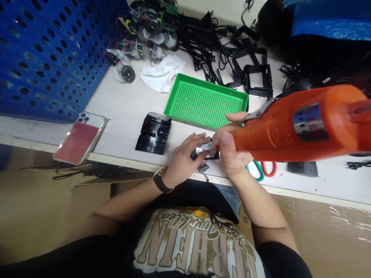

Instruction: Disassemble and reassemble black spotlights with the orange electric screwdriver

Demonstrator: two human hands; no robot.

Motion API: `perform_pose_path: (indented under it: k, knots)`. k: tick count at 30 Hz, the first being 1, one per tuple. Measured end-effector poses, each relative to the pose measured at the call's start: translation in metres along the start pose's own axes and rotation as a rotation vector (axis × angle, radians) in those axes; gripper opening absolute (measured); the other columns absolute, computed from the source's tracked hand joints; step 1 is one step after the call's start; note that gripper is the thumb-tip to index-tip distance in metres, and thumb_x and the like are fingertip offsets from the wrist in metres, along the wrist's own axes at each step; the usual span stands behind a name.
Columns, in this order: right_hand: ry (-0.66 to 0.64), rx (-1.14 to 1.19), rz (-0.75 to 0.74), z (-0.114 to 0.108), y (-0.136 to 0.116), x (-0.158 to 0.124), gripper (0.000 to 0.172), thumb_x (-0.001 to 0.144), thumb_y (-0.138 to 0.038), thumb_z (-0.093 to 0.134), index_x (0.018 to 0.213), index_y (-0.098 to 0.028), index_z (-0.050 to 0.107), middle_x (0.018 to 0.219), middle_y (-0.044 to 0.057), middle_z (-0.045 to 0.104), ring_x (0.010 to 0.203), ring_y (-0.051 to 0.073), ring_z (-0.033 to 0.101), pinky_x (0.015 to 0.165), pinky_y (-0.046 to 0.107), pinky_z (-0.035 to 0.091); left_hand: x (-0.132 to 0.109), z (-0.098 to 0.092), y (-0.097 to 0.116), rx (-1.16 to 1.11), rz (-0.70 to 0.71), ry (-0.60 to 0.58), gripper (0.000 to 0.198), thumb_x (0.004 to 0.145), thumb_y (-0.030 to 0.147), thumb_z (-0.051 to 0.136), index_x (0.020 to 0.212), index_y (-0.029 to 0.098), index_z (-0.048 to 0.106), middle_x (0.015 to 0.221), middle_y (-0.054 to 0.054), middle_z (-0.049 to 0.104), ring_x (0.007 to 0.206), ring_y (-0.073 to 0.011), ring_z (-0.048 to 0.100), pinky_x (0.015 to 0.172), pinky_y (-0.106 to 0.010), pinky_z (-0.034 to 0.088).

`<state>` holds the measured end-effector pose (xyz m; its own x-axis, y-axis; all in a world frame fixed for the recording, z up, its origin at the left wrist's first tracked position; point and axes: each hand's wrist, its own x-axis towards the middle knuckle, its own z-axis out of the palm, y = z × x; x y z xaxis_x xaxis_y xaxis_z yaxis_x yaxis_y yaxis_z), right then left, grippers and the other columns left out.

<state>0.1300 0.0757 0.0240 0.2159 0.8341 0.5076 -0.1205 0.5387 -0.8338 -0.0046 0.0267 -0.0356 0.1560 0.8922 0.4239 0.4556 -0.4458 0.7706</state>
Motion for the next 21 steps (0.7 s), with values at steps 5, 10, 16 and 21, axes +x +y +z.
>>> perform_pose_path:
  k: [5,10,16,21]
  knots:
    - [-0.062,-0.051,-0.034,-0.003,0.005,0.0,0.017,0.096,-0.048,0.07,0.103,-0.033,0.066,0.054,-0.01,0.049,0.036,0.013,0.045,0.039,0.029,0.04,0.0,0.001,0.0,-0.001,0.012,0.008,0.025,0.101,0.02,0.071,0.125,0.02,0.065,0.122,-0.008,0.082,0.13,-0.0242,0.074,0.122,-0.054,0.053]
    - [-0.111,-0.087,-0.035,-0.005,0.008,0.0,0.019,0.099,-0.05,0.067,0.107,-0.033,0.064,0.054,-0.011,0.05,0.036,0.011,0.045,0.043,0.028,0.046,0.0,0.001,-0.001,-0.016,0.006,0.015,0.027,0.099,0.021,0.073,0.125,0.02,0.066,0.122,-0.008,0.082,0.128,-0.0244,0.074,0.121,-0.052,0.054]
    - [0.017,0.06,-0.089,0.006,-0.009,0.009,0.029,0.091,-0.037,0.075,0.118,-0.029,0.072,0.056,-0.009,0.057,0.034,0.011,0.042,0.032,0.026,0.037,0.0,0.004,-0.001,-0.026,-0.01,0.031,0.03,0.096,0.021,0.077,0.123,0.02,0.067,0.121,-0.007,0.082,0.126,-0.0248,0.075,0.122,-0.052,0.053]
    - [0.026,0.185,-0.031,0.018,-0.028,0.012,0.022,0.09,-0.04,0.075,0.107,-0.026,0.073,0.055,-0.008,0.056,0.035,0.01,0.044,0.036,0.026,0.042,0.003,0.0,0.004,-0.085,-0.123,-0.016,0.043,0.091,0.019,0.08,0.13,0.02,0.062,0.127,-0.009,0.079,0.121,-0.0246,0.077,0.119,-0.049,0.055]
